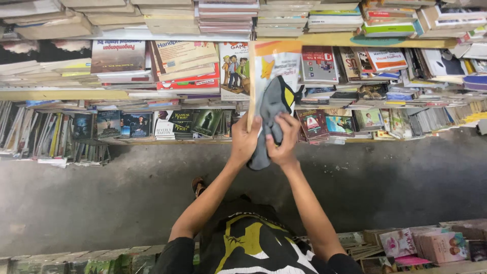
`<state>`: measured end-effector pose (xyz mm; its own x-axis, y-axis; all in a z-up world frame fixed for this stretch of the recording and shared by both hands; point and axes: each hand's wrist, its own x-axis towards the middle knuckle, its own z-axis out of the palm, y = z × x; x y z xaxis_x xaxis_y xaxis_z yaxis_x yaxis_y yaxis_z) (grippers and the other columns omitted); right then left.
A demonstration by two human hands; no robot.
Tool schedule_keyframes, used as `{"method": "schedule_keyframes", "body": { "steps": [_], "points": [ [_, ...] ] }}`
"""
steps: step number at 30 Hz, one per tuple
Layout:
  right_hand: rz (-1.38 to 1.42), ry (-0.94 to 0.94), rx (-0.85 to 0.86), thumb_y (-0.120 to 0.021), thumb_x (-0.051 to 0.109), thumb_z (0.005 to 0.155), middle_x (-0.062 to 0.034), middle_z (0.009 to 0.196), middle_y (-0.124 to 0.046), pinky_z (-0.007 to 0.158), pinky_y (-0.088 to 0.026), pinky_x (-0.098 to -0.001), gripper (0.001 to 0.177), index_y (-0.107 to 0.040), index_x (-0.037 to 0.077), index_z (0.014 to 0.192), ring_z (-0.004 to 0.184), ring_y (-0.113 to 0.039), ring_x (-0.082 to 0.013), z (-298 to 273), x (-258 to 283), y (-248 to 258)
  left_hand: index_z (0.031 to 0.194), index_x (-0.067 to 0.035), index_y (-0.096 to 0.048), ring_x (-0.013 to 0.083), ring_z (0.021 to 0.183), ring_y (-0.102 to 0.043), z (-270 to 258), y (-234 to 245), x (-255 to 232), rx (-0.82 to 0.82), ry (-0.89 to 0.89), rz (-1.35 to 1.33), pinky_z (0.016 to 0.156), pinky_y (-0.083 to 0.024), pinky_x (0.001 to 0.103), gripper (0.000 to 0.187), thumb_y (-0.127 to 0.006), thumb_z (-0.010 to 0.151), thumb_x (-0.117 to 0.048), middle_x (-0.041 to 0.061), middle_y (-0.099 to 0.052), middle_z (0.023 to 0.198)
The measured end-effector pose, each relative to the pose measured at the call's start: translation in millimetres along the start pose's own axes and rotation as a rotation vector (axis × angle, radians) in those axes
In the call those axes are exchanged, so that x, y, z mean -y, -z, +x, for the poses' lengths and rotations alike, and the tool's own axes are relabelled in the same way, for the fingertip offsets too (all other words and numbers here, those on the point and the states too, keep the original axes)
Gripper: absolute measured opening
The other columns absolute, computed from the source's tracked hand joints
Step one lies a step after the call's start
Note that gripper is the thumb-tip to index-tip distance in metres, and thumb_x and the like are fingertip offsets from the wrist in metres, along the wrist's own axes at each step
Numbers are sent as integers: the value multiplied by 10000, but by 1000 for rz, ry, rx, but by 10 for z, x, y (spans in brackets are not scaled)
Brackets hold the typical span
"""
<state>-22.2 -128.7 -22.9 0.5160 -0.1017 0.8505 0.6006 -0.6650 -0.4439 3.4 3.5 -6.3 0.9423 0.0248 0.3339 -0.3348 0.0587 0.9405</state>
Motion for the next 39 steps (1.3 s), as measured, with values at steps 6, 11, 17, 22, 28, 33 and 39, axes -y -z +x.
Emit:
{"method": "schedule_keyframes", "body": {
  "steps": [6,11,17,22,28,33,39],
  "points": [
    [14,-182,-87,-596,271,1000,-146,1285,-502,1071,-383,-518,452,-544,34,1381,1248,-503,-354,354,-77,-11,706,-115,-572,132,589,-511,-101,-39,-222,49,27,12,555,-432,331,344,-653,997,-279,46,-544,548],
    [-25,-52,21,-623,309,954,-161,1279,-546,1037,-394,-528,473,-608,32,1337,1208,-534,-383,-5,155,-60,712,-74,-575,174,611,-501,-35,27,116,10,58,-25,567,-424,386,413,-534,1054,-302,94,-534,545],
    [12,-160,-27,-605,222,972,-180,1247,-533,1043,-394,-541,429,-578,12,1345,1208,-524,-400,11,-200,3,715,-112,-600,124,555,-481,15,88,122,-29,78,-13,544,-410,315,439,-504,1065,-359,10,-540,539],
    [-21,-182,-110,-585,249,989,-158,1258,-497,1058,-373,-512,451,-543,29,1380,1220,-496,-353,236,71,-41,746,-85,-636,141,579,-494,-81,-18,43,65,62,38,530,-412,359,377,-582,1033,-323,78,-502,525],
    [-2,-80,-3,-643,322,932,-155,1260,-556,1040,-402,-513,483,-630,27,1315,1209,-531,-377,54,111,-43,724,-99,-580,133,626,-469,-92,17,214,57,57,-16,564,-423,344,394,-516,1064,-288,38,-490,550],
    [-4,-185,-50,-576,220,1014,-180,1264,-530,1040,-402,-533,415,-549,16,1375,1214,-520,-397,130,-198,38,702,-123,-586,110,565,-475,-69,19,56,-5,46,-57,536,-398,296,446,-483,1076,-342,1,-513,536],
    [-93,-72,6,-622,356,950,-175,1247,-566,992,-424,-530,484,-630,21,1300,1173,-551,-384,-133,25,4,679,-126,-575,94,539,-465,5,88,5,-36,15,-85,554,-398,270,504,-438,1105,-359,13,-508,514]
  ]
}}
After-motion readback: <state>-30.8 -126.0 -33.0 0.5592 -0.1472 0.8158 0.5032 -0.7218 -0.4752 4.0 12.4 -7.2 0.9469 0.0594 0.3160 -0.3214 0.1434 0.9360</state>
